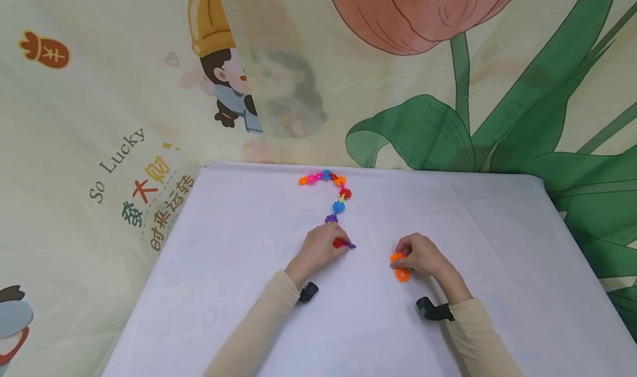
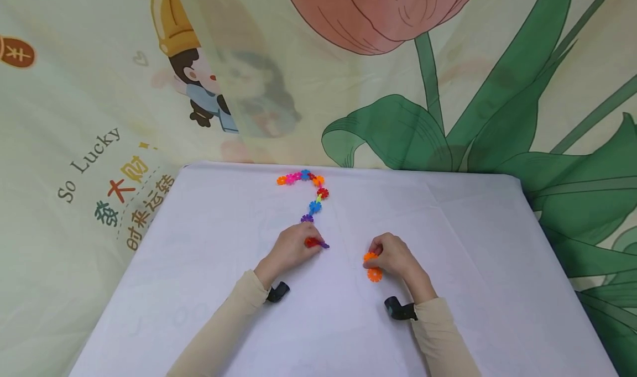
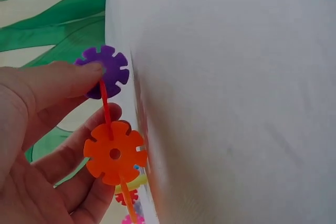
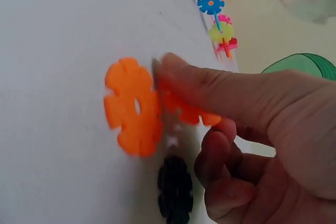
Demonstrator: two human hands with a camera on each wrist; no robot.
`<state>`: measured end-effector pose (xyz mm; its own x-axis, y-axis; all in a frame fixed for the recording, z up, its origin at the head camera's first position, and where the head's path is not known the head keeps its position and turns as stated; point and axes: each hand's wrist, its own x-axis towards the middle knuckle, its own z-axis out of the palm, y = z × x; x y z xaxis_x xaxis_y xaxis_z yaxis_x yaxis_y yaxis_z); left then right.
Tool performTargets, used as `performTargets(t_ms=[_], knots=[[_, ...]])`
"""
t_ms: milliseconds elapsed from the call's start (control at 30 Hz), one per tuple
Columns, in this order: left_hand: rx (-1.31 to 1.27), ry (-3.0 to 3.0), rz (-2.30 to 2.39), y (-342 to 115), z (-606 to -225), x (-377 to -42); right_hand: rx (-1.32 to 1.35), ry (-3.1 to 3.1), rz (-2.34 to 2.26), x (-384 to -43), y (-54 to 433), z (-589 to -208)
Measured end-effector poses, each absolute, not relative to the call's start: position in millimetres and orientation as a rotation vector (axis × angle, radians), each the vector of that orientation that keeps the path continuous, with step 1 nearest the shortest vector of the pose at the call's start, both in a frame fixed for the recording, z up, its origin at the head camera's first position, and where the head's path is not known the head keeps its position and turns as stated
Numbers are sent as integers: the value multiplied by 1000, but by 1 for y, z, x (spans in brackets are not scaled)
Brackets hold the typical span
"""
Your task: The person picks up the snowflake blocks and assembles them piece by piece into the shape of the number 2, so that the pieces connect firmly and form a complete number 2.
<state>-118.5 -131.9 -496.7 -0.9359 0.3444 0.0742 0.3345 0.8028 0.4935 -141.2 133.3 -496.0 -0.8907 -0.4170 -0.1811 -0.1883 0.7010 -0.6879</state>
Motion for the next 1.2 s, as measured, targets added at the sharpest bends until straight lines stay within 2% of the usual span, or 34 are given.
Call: performTargets(t_ms=[133, 333, 733, 1200], knots=[[556, 2981, 843, -132, -497, -118, -477, 2490, -1258, -140, 120, -502], [553, 2989, 873, -131, -496, -120, -211, 2163, -1638, -137, 81, -511], [479, 3000, 907, -129, -497, -120, 25, 2115, -1740, -137, 58, -514], [498, 2980, 987, -126, -500, -119, 97, 2034, -1895, -138, 60, -516]])
